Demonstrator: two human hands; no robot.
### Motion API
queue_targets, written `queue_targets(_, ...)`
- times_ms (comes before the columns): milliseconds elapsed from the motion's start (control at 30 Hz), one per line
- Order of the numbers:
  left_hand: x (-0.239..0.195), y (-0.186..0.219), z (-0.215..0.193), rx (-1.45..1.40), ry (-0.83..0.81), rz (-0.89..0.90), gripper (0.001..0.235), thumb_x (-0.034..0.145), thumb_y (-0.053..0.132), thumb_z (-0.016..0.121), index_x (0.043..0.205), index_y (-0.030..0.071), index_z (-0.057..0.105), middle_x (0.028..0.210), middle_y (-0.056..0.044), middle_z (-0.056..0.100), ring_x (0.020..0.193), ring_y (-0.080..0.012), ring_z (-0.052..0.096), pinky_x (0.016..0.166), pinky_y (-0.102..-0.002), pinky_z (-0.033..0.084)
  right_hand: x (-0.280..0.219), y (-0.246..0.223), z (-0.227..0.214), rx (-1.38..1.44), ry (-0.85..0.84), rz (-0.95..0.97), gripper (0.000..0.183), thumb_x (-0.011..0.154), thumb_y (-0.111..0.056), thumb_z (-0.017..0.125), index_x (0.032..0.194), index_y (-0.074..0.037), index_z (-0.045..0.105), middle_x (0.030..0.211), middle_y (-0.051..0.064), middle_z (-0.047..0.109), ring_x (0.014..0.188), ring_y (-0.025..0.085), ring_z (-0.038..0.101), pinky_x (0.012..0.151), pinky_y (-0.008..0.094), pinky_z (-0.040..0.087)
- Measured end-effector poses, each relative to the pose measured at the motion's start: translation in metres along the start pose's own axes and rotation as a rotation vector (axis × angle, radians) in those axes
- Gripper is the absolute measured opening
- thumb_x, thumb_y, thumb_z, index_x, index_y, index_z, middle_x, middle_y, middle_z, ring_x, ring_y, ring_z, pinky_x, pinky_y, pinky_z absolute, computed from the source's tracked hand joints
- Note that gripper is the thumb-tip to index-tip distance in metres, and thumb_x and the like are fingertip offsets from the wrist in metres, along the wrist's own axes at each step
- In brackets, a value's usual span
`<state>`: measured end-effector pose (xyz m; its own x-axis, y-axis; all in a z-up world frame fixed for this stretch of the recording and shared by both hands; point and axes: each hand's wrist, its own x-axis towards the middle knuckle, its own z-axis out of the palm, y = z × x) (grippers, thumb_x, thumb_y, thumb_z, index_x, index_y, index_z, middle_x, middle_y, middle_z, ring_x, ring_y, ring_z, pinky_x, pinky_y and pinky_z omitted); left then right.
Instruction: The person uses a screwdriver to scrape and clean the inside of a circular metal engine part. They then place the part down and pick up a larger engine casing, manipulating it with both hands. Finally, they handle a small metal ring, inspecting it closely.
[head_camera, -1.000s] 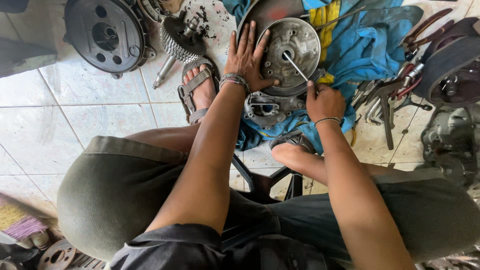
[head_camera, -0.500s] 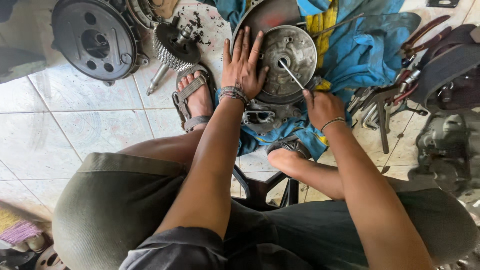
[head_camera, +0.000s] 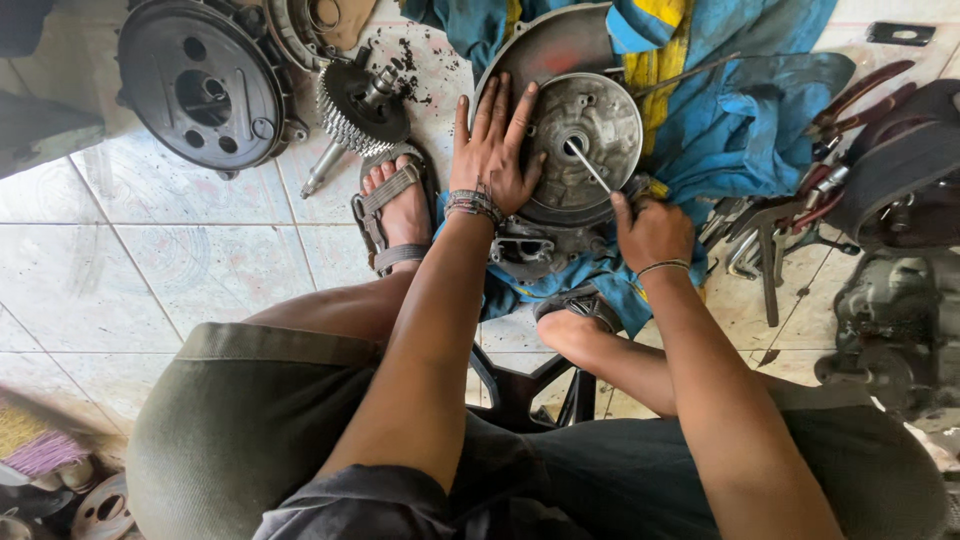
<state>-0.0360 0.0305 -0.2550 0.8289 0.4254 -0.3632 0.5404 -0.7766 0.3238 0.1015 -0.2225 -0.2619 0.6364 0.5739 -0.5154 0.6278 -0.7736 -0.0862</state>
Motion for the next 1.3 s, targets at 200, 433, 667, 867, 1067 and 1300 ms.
queue_targets(200,-0.001,-0.001,0.002,-0.033,0.034,0.000,0.085,0.102,0.057,0.054,0.167,0.019,0.013,0.173,-0.018,0.024,0.161,-0.0303,0.021,0.130,-0.056,0.015,0.000,-0.004,-0.004,-0.002,-0.023,0.022,0.066,0.109,-0.063,0.047,0.082,-0.010,0.075,0.076,0.028,0.069,0.070,0.056,0.064,0.059,0.066,0.046)
queue_targets(433,-0.003,-0.004,-0.002,0.014,-0.037,0.010,0.079,0.109,0.057,0.045,0.167,0.019,0.009,0.174,-0.017,0.017,0.162,-0.0305,0.016,0.130,-0.056,0.011,-0.015,-0.029,-0.023,0.049,-0.171,0.141,0.078,0.108,-0.069,0.033,0.081,-0.009,0.075,0.081,0.026,0.070,0.073,0.054,0.065,0.057,0.063,0.043)
queue_targets(667,-0.002,-0.003,0.000,-0.008,-0.002,0.014,0.082,0.106,0.057,0.050,0.167,0.018,0.012,0.173,-0.017,0.020,0.162,-0.0308,0.018,0.130,-0.057,0.013,-0.016,-0.031,-0.011,0.107,-0.126,0.160,0.074,0.108,-0.066,0.040,0.079,-0.007,0.074,0.077,0.027,0.068,0.072,0.056,0.062,0.056,0.065,0.043)
queue_targets(867,-0.001,-0.002,0.000,-0.022,0.002,0.012,0.083,0.104,0.057,0.052,0.167,0.019,0.012,0.173,-0.018,0.021,0.162,-0.0307,0.020,0.130,-0.057,0.013,-0.014,-0.030,-0.007,0.143,-0.124,0.141,0.074,0.110,-0.061,0.040,0.077,-0.003,0.073,0.080,0.028,0.069,0.072,0.056,0.062,0.056,0.066,0.042)
queue_targets(1067,0.000,-0.004,0.002,0.002,-0.028,0.012,0.080,0.109,0.058,0.049,0.167,0.019,0.009,0.174,-0.017,0.017,0.163,-0.0307,0.016,0.131,-0.057,0.011,-0.012,-0.032,-0.019,0.165,-0.190,0.152,0.074,0.109,-0.063,0.041,0.078,-0.004,0.074,0.087,0.027,0.071,0.079,0.058,0.062,0.061,0.067,0.041)
queue_targets(1300,-0.001,-0.003,0.002,-0.009,-0.021,0.016,0.084,0.107,0.057,0.053,0.167,0.019,0.010,0.174,-0.018,0.018,0.162,-0.0316,0.017,0.130,-0.058,0.011,-0.016,-0.030,-0.004,0.218,-0.126,0.128,0.078,0.110,-0.061,0.041,0.072,0.000,0.071,0.075,0.026,0.068,0.070,0.051,0.063,0.056,0.061,0.041)
